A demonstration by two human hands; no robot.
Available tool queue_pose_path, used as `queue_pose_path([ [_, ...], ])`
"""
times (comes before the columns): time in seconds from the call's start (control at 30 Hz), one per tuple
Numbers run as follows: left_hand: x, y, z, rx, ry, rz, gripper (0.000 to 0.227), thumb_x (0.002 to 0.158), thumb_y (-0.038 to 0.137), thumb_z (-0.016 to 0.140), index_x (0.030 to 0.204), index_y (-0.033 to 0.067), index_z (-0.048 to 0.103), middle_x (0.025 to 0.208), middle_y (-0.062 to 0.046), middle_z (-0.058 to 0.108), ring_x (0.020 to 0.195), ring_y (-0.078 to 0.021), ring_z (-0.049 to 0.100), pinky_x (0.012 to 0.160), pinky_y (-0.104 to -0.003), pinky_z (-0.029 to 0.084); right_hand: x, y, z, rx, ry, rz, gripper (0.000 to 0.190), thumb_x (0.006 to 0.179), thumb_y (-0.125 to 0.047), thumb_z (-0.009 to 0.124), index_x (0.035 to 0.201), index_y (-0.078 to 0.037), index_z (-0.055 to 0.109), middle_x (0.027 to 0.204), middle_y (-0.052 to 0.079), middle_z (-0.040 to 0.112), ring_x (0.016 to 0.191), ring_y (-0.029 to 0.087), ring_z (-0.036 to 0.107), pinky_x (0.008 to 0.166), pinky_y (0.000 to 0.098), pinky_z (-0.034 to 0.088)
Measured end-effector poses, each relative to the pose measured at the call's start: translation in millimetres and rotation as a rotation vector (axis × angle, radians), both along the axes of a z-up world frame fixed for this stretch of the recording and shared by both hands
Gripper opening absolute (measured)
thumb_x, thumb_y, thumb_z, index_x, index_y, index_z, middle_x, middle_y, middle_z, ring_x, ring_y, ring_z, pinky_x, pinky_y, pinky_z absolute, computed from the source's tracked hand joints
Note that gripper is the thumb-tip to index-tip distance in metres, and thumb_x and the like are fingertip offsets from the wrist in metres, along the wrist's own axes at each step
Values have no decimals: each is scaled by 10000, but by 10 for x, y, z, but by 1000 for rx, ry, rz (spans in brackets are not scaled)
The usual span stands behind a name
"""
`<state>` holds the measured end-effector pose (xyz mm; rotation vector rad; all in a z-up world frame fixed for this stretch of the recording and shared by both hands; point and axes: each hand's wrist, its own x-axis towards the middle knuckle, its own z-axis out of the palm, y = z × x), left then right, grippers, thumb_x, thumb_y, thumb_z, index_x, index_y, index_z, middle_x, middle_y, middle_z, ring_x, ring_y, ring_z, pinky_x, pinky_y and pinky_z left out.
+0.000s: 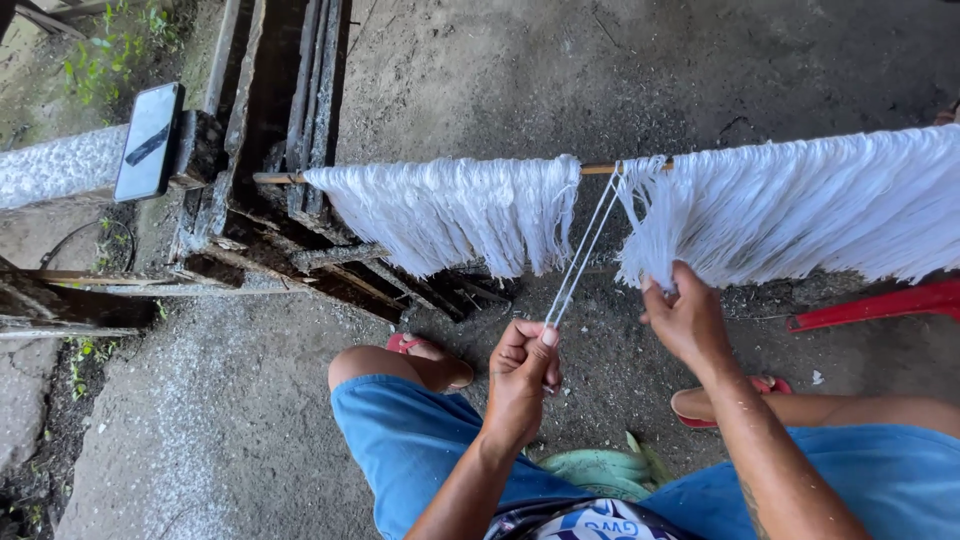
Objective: Manually separating and organizing bundles of white threads hanging from a wooden rod in a workshop environment.
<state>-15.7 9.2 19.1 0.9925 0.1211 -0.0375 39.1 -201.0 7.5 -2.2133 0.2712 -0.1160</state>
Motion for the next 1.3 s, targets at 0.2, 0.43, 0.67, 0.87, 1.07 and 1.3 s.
queue_pose_path([
  [0.2,-34,-56,-45,120,18,-69,144,1011,132,691,1034,8,621,522,-120,580,422,-132,543,417,-220,461,-256,410,177,943,172,283,400,950,-267,683,1183,56,647,732,133,612,517,187,597,581,394,611],
  [0.43,-254,123,298,206,-143,-364,170,1063,249,593,961,113,592,621,-27,613,461,-73,474,433,-210,379,-3,76,-210,223,194,117,296,1003,-367,584,1071,-111,717,708,59,665,540,165,598,456,319,479],
  [0.67,-382,0,-362,239,4,-657,144,1072,220,637,980,112,612,598,-38,583,456,-75,499,442,-202,429,-209,85,18,676,218,317,326,997,-273,588,995,16,738,646,117,670,533,201,638,542,342,540],
  [0.87,-140,140,-398,580,134,-592,96,1057,184,613,1026,111,668,787,-36,657,625,-115,566,557,-266,493,-392,-565,-455,386,145,201,220,1066,-306,518,1095,-108,609,779,21,649,506,169,624,473,325,600],
  [1.07,614,404,269,995,-428,-109,128,1026,205,593,945,118,638,855,-27,696,670,-119,590,589,-295,504,-192,-1468,-1091,-428,432,-4,416,1056,-400,463,1310,-97,591,1205,144,728,903,403,719,749,576,543],
  [1.3,1604,342,1011,1480,-912,271,194,1004,307,634,1186,290,700,1160,17,611,1197,-270,551,1188,-564,294,144,268,429,160,152,263,469,1018,-391,590,1387,-106,648,970,205,797,876,372,786,786,481,630],
])
